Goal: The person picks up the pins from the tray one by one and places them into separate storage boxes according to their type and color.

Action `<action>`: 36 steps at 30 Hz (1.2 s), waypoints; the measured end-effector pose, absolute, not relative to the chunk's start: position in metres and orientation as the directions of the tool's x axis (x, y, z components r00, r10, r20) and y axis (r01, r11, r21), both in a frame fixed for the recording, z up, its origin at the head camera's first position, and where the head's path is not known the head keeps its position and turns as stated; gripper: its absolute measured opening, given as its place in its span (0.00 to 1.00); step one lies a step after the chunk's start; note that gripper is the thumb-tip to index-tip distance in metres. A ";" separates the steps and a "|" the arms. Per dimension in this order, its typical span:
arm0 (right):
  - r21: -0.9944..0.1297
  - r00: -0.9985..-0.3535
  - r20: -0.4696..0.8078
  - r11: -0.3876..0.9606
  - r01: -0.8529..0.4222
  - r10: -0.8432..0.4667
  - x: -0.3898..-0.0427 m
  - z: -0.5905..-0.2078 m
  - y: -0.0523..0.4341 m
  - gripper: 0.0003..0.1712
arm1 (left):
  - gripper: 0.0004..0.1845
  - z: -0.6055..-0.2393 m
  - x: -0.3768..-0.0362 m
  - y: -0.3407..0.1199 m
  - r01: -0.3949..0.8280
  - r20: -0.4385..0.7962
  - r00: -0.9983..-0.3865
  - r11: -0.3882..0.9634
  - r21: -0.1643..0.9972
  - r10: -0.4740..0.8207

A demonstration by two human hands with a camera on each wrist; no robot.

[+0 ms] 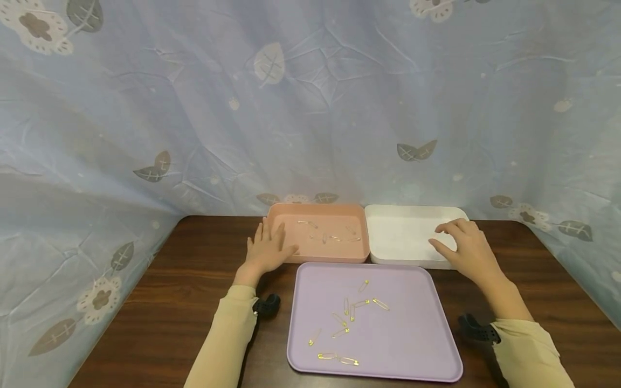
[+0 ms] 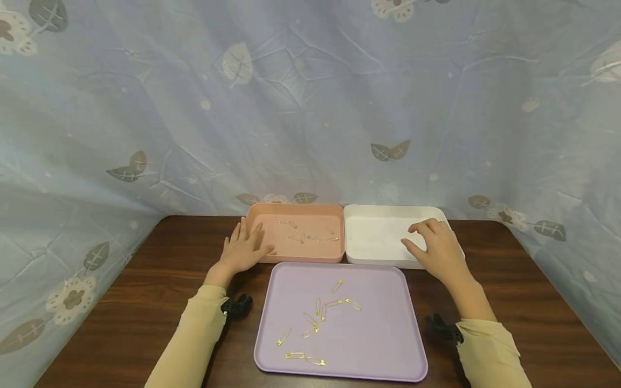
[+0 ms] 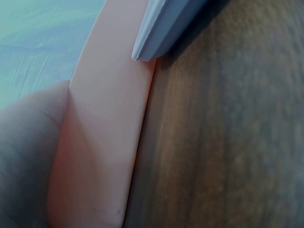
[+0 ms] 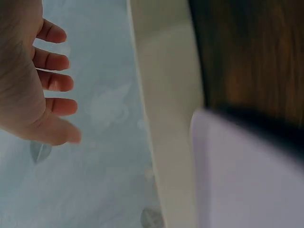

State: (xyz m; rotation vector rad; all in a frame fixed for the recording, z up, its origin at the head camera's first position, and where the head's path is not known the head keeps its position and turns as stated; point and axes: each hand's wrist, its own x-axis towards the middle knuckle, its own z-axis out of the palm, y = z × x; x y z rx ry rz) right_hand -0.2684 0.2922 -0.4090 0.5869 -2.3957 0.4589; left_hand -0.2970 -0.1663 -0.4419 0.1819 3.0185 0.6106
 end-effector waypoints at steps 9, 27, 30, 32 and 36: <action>-0.268 -0.824 0.537 0.891 -0.367 -0.178 -0.271 -0.426 0.326 0.28 | 0.47 -0.443 -0.300 -0.169 0.105 -0.031 -0.991 0.916 0.387 0.127; -0.336 -0.961 0.250 0.920 -0.200 -0.118 -0.278 -0.448 0.373 0.45 | 0.34 -0.407 -0.290 -0.154 0.316 0.263 -0.938 0.874 0.368 0.228; -0.351 -0.971 0.213 0.918 -0.182 -0.111 -0.279 -0.451 0.375 0.45 | 0.30 -0.402 -0.289 -0.147 0.394 0.355 -0.898 0.833 0.389 0.260; -0.357 -0.975 0.191 0.918 -0.174 -0.111 -0.279 -0.452 0.375 0.45 | 0.28 -0.400 -0.286 -0.141 0.434 0.388 -0.879 0.803 0.407 0.278; -0.364 -0.983 0.143 0.918 -0.157 -0.112 -0.279 -0.453 0.375 0.46 | 0.23 -0.400 -0.282 -0.125 0.501 0.430 -0.843 0.762 0.410 0.323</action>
